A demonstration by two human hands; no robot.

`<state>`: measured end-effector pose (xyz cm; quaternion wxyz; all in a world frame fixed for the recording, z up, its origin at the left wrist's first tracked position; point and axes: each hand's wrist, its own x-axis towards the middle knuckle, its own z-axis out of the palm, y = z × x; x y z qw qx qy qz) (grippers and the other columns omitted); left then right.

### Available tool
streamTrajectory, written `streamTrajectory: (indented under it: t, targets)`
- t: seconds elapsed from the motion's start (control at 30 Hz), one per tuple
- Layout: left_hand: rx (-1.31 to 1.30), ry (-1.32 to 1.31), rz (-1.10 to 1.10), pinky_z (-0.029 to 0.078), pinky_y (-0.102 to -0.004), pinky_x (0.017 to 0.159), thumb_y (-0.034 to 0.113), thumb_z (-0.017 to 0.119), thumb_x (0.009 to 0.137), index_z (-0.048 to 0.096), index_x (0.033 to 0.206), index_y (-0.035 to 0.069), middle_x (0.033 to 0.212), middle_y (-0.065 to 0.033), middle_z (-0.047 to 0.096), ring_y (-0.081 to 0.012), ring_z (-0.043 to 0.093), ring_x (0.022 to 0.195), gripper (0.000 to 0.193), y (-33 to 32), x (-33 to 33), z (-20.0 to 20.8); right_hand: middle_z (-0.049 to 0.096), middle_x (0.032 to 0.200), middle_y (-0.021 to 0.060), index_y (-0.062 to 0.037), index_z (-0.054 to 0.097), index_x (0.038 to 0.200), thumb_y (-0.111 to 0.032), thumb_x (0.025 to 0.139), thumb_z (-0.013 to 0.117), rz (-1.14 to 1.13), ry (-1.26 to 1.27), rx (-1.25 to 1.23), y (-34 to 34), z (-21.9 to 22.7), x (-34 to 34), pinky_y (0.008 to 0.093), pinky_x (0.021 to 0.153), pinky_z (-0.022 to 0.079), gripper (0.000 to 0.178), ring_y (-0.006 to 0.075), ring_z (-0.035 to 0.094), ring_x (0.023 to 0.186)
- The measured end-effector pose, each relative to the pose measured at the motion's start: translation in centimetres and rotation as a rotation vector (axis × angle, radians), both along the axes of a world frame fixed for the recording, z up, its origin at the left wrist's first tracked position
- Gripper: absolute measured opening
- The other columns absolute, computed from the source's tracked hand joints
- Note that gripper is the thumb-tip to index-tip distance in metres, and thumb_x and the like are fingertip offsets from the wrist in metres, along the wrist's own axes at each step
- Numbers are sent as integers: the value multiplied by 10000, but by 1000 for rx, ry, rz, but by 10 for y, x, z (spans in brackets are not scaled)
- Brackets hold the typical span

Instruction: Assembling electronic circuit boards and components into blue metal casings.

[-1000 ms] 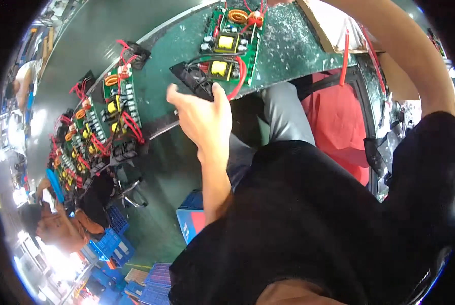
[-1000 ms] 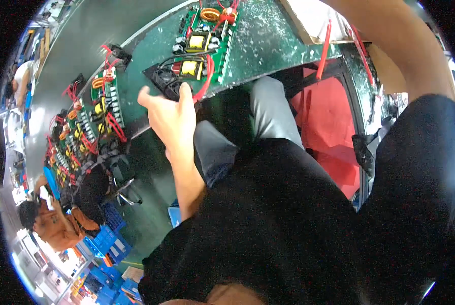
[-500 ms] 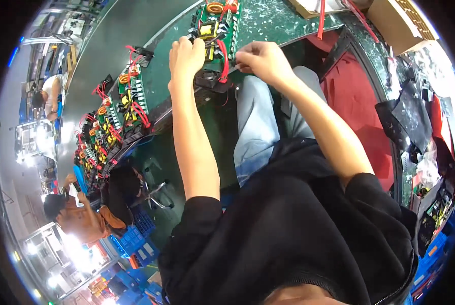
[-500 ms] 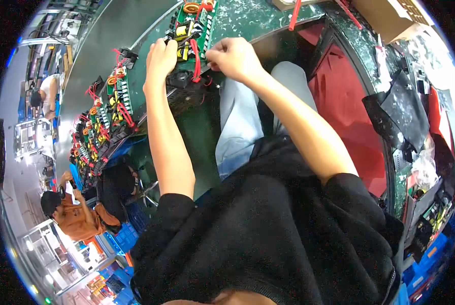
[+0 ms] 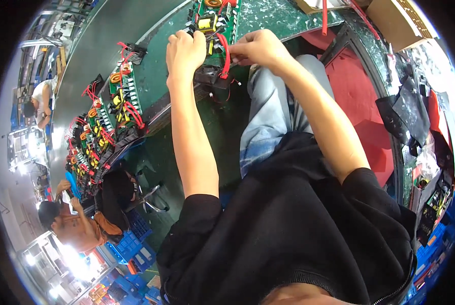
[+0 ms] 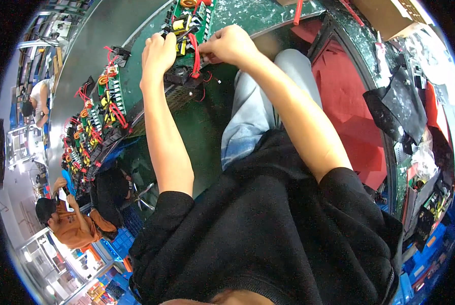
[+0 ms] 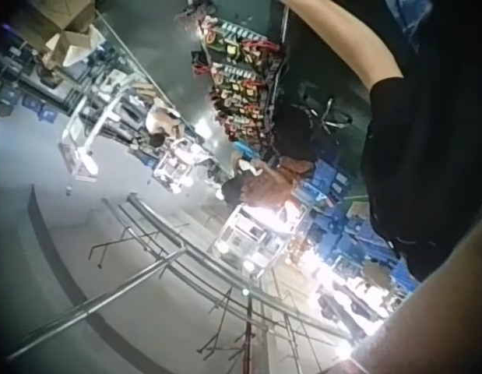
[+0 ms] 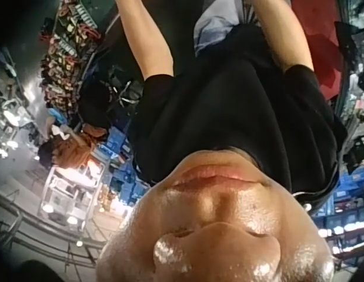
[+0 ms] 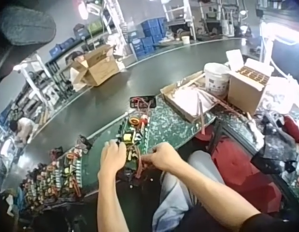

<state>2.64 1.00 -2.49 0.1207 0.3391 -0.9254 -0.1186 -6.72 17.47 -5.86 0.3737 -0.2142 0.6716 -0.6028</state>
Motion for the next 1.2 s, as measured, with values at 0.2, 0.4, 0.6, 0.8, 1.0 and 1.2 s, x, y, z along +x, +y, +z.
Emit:
streamTrajectory:
  t: [0.2,0.4,0.6,0.8,1.0,1.2]
  targets:
    - [-5,13,-20,420,-506,990,371,385,905,554,1113,-164,1177,-389,538,-492,542,1110,599,-1,-3,-3,694,765,88,60,679,906,-169,906,675,-49,-167,20,2,12,-5,220,595,551,229,115,656,633]
    - [34,-17,22,376,-495,1031,425,369,923,547,1156,-143,1242,-383,508,-487,499,1184,639,0,-3,0,683,738,86,74,693,853,-199,877,712,-32,25,49,-4,7,-6,222,589,546,276,109,643,620]
    - [-13,7,-6,421,-504,995,377,393,909,551,1121,-177,1179,-391,541,-487,549,1113,614,-1,-3,-1,693,754,89,57,692,830,-202,880,709,-75,-143,-40,-4,8,-11,228,597,549,265,113,634,605]
    - [-24,19,-9,419,-503,999,375,401,911,553,1116,-175,1172,-389,546,-487,551,1111,606,0,-3,-3,701,742,88,69,702,872,-210,871,719,-69,151,143,-9,12,-9,237,580,556,280,126,669,639]
    - [-39,4,-10,428,-496,985,384,413,921,561,1096,-168,1154,-386,553,-489,558,1089,598,2,0,-4,711,843,115,84,684,951,-187,856,730,-137,-56,-64,-8,-2,-24,251,679,583,290,142,693,738]
    - [-44,40,-10,432,-501,967,377,418,923,571,1042,-158,1106,-369,569,-484,569,1047,569,4,-3,-4,716,746,115,61,714,806,-153,803,767,-220,-13,-13,-15,3,-23,260,600,581,221,140,687,609]
